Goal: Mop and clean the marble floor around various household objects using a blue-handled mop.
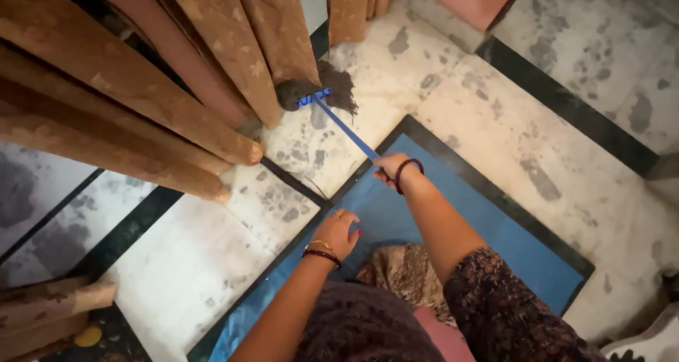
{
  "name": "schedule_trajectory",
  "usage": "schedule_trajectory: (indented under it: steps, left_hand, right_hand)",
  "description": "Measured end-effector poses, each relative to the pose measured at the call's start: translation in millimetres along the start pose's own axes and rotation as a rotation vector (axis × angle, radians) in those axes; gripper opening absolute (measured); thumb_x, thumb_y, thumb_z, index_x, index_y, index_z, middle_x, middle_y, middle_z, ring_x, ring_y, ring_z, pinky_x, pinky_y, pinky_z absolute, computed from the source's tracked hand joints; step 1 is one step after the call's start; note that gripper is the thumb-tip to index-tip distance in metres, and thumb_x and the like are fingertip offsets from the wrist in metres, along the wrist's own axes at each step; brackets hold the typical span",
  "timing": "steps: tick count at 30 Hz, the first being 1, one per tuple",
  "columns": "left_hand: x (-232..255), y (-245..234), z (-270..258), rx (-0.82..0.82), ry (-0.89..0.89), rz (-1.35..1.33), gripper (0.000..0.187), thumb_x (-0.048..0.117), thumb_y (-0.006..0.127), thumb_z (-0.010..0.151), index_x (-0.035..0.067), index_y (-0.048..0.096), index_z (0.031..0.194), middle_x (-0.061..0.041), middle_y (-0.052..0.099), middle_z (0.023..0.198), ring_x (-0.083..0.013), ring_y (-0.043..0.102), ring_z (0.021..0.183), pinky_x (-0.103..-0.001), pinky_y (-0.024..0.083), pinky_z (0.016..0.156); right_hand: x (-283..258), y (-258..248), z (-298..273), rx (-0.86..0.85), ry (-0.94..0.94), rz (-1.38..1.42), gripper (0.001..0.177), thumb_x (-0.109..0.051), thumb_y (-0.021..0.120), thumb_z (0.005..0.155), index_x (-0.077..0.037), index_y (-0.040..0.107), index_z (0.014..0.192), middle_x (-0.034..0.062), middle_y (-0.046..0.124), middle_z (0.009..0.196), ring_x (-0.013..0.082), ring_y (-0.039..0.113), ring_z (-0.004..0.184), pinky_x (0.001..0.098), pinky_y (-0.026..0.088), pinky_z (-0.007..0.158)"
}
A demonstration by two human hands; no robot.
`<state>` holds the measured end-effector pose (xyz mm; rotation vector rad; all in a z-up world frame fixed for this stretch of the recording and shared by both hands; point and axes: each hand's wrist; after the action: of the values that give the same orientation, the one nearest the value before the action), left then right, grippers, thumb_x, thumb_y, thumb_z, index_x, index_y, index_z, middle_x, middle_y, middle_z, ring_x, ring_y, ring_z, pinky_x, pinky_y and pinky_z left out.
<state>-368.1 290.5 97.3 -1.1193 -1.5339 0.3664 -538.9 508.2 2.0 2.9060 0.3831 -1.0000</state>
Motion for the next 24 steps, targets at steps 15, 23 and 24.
schedule_trajectory:
  steps: [15,23,24]
  left_hand:
    - [21.0,-33.7,124.8,0.27,0.004,-0.152,0.027,0.019,0.075,0.084,0.008,0.068,0.107,-0.018,0.068,0.113,-0.038,0.065,0.106,-0.043,0.053,0.091]
    - [6.7,-29.7,321.4,0.251,0.075,-0.196,0.028,0.023,0.072,0.086,0.008,0.069,0.11,-0.016,0.069,0.114,-0.0348,0.065,0.11,-0.041,0.053,0.095]
    - [-1.5,-28.7,354.2,0.276,0.101,-0.203,0.028,0.024,0.072,0.087,0.008,0.069,0.111,-0.016,0.069,0.115,-0.0351,0.064,0.111,-0.042,0.052,0.096]
  right_hand:
    - [5.8,-189.5,-25.9,-0.02,0.113,-0.129,0.051,-0.035,0.066,0.094,-0.014,0.062,0.14,0.004,0.073,0.08,0.0102,0.049,0.049,0.0285,0.034,0.041]
    - [-162.4,-255.1,-12.7,-0.039,0.148,-0.512,0.048,-0.031,0.062,0.094,-0.014,0.062,0.139,0.0096,0.074,0.079,0.0164,0.052,0.05,0.0327,0.037,0.043]
    - [-190.5,-270.8,-1.5,-0.058,0.138,-0.582,0.047,-0.032,0.06,0.094,-0.012,0.066,0.137,0.0098,0.075,0.079,0.0161,0.053,0.05,0.0322,0.038,0.043]
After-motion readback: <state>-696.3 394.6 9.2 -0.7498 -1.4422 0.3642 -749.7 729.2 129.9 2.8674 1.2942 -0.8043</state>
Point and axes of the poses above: each hand's wrist, its own z-axis towards the middle knuckle, its own y-axis out of the palm, x = y × z
